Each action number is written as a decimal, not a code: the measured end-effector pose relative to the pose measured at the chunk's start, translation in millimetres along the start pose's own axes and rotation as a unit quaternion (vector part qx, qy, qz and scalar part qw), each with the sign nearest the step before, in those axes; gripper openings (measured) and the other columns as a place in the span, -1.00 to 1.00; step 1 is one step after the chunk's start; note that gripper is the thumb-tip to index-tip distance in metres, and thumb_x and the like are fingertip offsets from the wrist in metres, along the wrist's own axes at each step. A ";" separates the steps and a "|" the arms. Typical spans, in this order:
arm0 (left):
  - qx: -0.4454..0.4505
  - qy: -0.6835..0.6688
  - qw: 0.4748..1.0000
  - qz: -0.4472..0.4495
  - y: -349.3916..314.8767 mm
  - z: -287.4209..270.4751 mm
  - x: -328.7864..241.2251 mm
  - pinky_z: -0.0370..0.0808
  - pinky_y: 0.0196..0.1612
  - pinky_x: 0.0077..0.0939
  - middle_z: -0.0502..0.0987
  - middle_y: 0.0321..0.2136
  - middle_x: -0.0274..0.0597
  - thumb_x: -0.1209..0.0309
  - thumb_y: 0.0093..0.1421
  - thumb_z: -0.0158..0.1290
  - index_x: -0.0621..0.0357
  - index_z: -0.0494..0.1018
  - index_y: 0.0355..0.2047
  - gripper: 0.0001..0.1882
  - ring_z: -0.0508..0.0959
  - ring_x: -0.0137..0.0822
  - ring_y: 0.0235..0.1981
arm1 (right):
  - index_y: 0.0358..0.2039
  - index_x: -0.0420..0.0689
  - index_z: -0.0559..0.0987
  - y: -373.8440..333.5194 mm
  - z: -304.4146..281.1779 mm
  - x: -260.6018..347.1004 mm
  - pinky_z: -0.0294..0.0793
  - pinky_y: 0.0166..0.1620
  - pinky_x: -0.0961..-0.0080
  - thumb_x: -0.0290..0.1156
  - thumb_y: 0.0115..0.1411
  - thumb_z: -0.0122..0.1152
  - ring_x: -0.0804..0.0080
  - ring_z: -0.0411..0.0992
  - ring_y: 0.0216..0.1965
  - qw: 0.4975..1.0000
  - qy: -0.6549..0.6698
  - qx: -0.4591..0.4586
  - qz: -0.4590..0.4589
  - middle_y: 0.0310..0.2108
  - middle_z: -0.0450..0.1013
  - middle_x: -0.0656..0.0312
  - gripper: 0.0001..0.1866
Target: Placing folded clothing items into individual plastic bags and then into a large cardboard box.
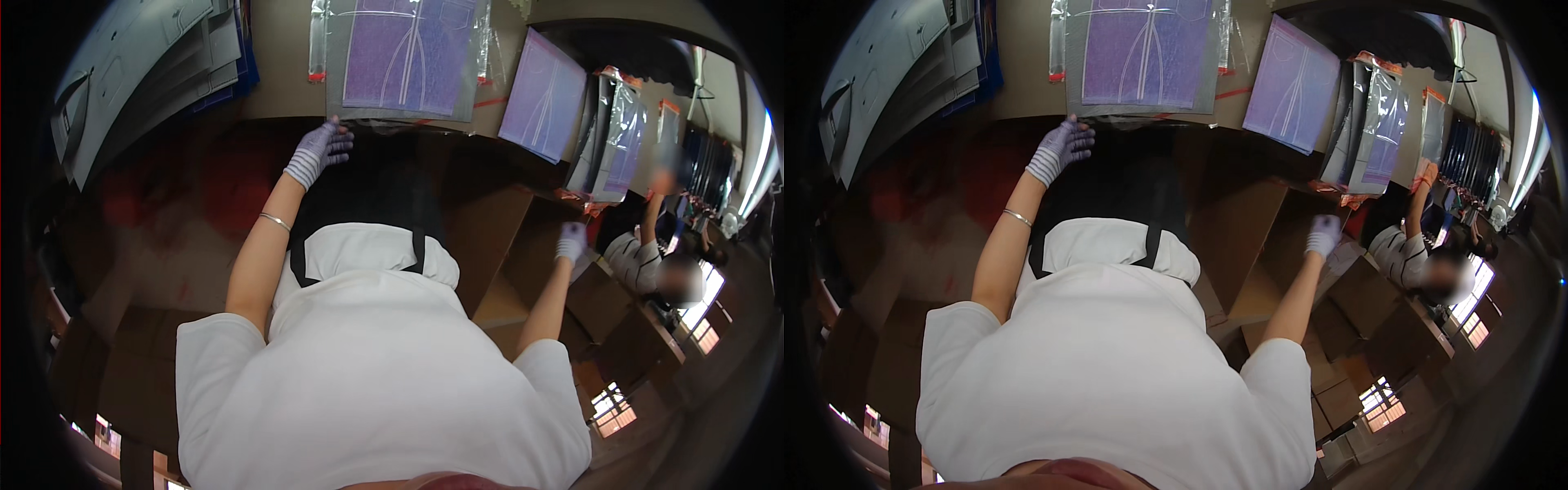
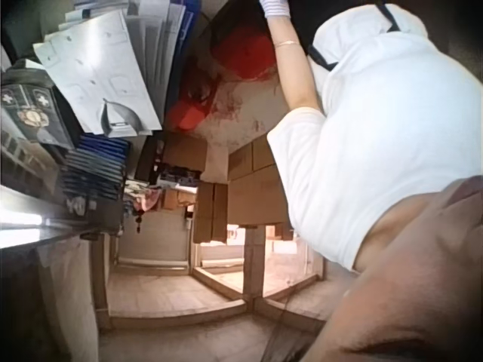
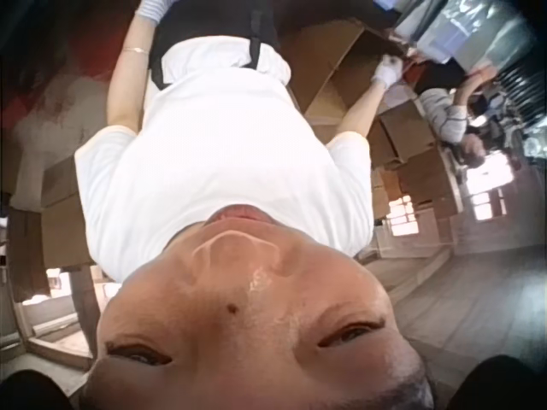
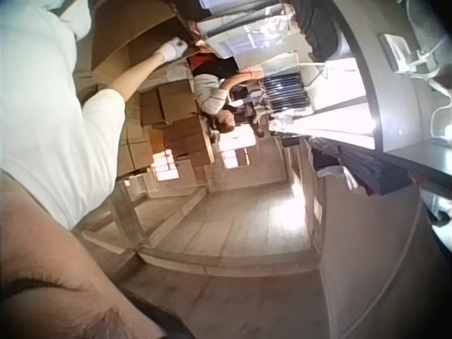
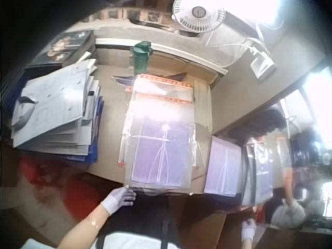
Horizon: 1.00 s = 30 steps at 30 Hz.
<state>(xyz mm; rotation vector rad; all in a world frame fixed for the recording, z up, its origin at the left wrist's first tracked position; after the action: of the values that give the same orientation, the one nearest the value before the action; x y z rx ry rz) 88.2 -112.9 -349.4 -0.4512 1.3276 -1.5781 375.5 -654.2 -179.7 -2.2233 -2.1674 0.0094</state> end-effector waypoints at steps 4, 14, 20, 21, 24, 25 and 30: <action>0.144 -0.011 0.988 0.060 10.3 -7.5 10.2 0.42 -0.15 -0.28 0.44 -0.21 -0.01 0.11 0.21 -0.20 0.27 0.31 -0.17 -0.57 0.43 -0.14 -0.15 | -0.14 -0.20 0.41 -126.7 111.0 93.5 0.40 -0.13 0.42 -0.37 -0.06 0.14 0.24 0.44 -0.21 0.867 0.109 0.460 -0.159 -0.27 0.45 0.02 -0.58; 0.209 -0.311 0.912 0.167 -2.6 25.8 -86.7 0.00 0.20 -0.03 0.04 0.14 0.18 -0.04 0.22 -0.58 0.39 0.04 0.08 -0.29 0.02 0.09 0.18 | -0.37 -0.24 0.52 -102.4 113.0 443.8 0.45 -0.31 0.49 -0.58 -0.02 -0.07 0.37 0.47 -0.42 0.767 0.407 0.426 -0.253 -0.46 0.49 0.11 -0.78; 0.132 -0.259 0.921 0.259 10.0 -4.1 -125.3 0.01 0.18 0.04 -0.01 0.15 0.21 0.09 0.22 -0.46 0.36 0.08 0.03 -0.43 0.03 0.11 0.17 | -0.37 -0.28 0.51 43.8 135.0 372.4 0.46 -0.47 0.49 -0.55 0.04 -0.09 0.39 0.43 -0.56 0.790 0.528 0.310 0.041 -0.51 0.45 0.07 -0.80; 0.149 -0.264 0.916 0.261 14.1 -7.4 -129.5 0.04 0.17 0.03 0.00 0.15 0.20 0.08 0.23 -0.46 0.36 0.08 0.02 -0.42 0.04 0.11 0.17 | -0.31 -0.26 0.50 60.3 124.6 389.4 0.44 -0.35 0.45 -0.41 0.03 -0.02 0.34 0.43 -0.48 0.840 0.480 0.247 -0.050 -0.46 0.46 0.06 -0.75; 0.091 -0.267 0.922 0.266 12.5 -9.5 -126.6 0.10 0.16 0.01 0.02 0.15 0.17 0.05 0.24 -0.48 0.37 0.10 0.02 -0.40 0.07 0.09 0.16 | -0.22 -0.21 0.47 71.0 91.4 442.0 0.35 -0.11 0.24 -0.10 -0.10 0.12 -0.07 0.37 -0.17 0.919 0.350 0.126 -0.132 -0.26 0.42 -0.13 -0.50; 0.104 -0.257 0.921 0.275 12.2 -14.6 -125.5 0.11 0.15 0.00 0.03 0.14 0.18 0.05 0.24 -0.48 0.37 0.11 0.02 -0.40 0.08 0.09 0.16 | -0.24 -0.22 0.46 62.7 73.3 459.2 0.37 -0.15 0.30 -0.17 -0.08 0.14 -0.03 0.39 -0.23 0.926 0.338 0.096 -0.139 -0.29 0.43 -0.10 -0.56; 0.107 -0.238 0.923 0.284 16.2 -21.0 -119.8 0.12 0.15 0.00 0.09 0.11 0.19 0.02 0.24 -0.46 0.35 0.13 0.03 -0.38 0.12 0.10 0.14 | -0.19 -0.26 0.43 11.3 -123.7 401.3 0.36 -0.19 0.54 -0.40 0.02 0.09 0.44 0.38 -0.31 0.813 0.534 0.091 -0.213 -0.38 0.43 0.17 -0.67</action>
<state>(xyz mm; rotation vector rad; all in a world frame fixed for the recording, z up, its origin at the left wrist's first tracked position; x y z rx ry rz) 132.2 0.8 -335.3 -0.2547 0.7981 -1.0212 400.8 -256.1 -47.9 -1.0689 -1.7521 -0.7912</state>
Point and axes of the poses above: each hand's wrist, its own y-axis towards the middle knuckle, its own z-axis out of the palm, x = y × z, the point moved 7 cm from there along y, towards the middle knuckle
